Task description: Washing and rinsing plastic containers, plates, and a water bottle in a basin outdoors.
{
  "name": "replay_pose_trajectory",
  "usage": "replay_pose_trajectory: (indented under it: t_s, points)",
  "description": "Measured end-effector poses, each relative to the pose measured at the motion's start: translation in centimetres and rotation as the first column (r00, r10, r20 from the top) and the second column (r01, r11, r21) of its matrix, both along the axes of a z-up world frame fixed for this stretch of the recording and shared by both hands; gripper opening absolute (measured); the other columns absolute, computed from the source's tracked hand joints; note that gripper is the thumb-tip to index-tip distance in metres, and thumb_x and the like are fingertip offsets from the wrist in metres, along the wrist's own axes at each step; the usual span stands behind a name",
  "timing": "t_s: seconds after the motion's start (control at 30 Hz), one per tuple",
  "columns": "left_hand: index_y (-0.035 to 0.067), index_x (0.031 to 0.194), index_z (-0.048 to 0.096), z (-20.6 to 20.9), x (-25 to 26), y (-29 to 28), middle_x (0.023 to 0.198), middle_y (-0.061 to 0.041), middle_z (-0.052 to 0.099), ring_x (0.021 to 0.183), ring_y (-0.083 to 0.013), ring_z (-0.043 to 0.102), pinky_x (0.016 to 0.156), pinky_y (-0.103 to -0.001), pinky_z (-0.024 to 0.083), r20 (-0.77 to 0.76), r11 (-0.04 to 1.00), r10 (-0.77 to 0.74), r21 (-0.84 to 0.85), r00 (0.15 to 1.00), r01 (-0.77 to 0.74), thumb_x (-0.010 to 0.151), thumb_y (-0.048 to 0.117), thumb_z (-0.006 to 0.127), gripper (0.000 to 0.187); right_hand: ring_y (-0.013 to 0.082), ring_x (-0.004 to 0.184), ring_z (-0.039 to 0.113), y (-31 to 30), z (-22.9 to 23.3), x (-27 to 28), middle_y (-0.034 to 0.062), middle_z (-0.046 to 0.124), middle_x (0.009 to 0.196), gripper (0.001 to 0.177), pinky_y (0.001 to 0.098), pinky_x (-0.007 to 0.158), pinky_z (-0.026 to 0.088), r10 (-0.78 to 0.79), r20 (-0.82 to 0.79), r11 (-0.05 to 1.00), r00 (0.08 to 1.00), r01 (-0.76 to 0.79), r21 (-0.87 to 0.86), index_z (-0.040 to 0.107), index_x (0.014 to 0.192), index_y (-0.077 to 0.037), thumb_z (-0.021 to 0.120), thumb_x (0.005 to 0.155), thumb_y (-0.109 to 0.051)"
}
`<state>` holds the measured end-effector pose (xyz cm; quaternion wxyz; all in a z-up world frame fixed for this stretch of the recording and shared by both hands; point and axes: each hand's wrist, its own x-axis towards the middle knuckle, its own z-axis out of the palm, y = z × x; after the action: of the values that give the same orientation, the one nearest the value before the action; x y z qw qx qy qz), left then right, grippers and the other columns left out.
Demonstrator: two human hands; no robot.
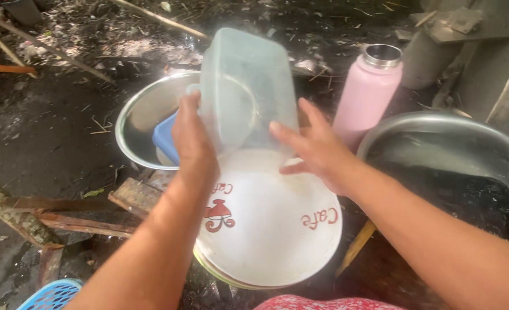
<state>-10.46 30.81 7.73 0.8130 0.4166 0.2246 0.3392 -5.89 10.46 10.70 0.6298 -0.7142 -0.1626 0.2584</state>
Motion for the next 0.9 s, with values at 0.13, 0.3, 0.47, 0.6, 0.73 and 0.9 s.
replay_pose_trajectory:
  t_s: [0.13,0.3,0.47,0.6,0.73,0.9]
  points:
    - [0.007,0.131,0.065,4.2,-0.6,3.5,0.131,-0.011,0.067,0.113,-0.0215,0.062,0.094,-0.031,0.047,-0.156,0.934,-0.101,0.325,0.983,0.147,0.085,0.055,0.056,0.067,0.0303,0.100,0.066,5.1,-0.3,1.0,0.0179,0.054,0.141,0.093,0.0456,0.080,0.066,-0.096,-0.054,0.995,0.994,0.094,-0.023,0.017,0.161,-0.024,0.065,0.084,-0.045]
    - [0.008,0.142,0.054,4.0,-0.1,6.5,0.142,-0.018,0.054,0.124,-0.0344,0.055,0.099,-0.052,0.046,-0.678,0.885,0.043,0.367,0.733,0.287,0.079,0.067,0.063,0.087,0.0230,0.112,0.064,8.7,-3.3,0.9,0.0196,0.056,0.147,0.085,0.0374,0.090,0.058,0.114,0.308,0.972,0.945,-0.041,-0.232,0.029,0.161,-0.017,0.071,0.092,-0.045]
    - [0.001,0.137,0.060,1.4,-0.3,7.7,0.146,-0.022,0.055,0.136,-0.0352,0.056,0.117,-0.047,0.045,-0.593,0.779,0.369,0.618,0.716,0.110,0.073,0.065,0.074,0.091,0.0323,0.109,0.070,9.9,-3.1,0.9,0.0170,0.048,0.150,0.088,0.0374,0.088,0.060,0.269,0.128,0.951,0.954,-0.243,-0.188,0.026,0.161,-0.018,0.070,0.085,-0.029]
    - [0.007,0.139,0.051,0.2,-0.6,6.0,0.145,-0.027,0.036,0.141,-0.0470,0.026,0.112,-0.062,0.028,-0.501,0.530,0.597,0.833,0.627,0.162,0.072,0.047,0.082,0.084,0.0228,0.128,0.059,10.1,-5.4,2.1,0.0144,0.044,0.153,0.083,0.0383,0.097,0.060,0.356,-0.074,0.934,0.932,-0.356,0.020,0.019,0.156,-0.008,0.066,0.089,-0.018]
    - [0.008,0.132,0.060,-1.9,0.0,3.1,0.144,-0.030,0.040,0.138,-0.0512,0.029,0.109,-0.075,0.015,-0.171,0.068,0.666,0.983,0.726,0.170,0.078,0.027,0.077,0.059,0.0227,0.122,0.064,8.0,-5.8,1.8,0.0132,0.052,0.150,0.067,0.0352,0.096,0.060,0.245,-0.060,0.962,0.968,-0.251,-0.112,0.032,0.156,-0.005,0.057,0.095,-0.017]
    - [0.009,0.122,0.066,-1.4,1.5,-1.6,0.142,-0.026,0.048,0.139,-0.0489,0.034,0.111,-0.076,0.015,-0.013,-0.162,0.551,0.979,0.834,0.123,0.080,0.011,0.068,0.042,0.0232,0.109,0.071,3.1,-5.4,3.5,0.0126,0.064,0.138,0.050,0.0345,0.090,0.061,0.061,-0.041,0.992,0.997,-0.065,-0.107,0.052,0.143,-0.002,0.057,0.095,-0.013]
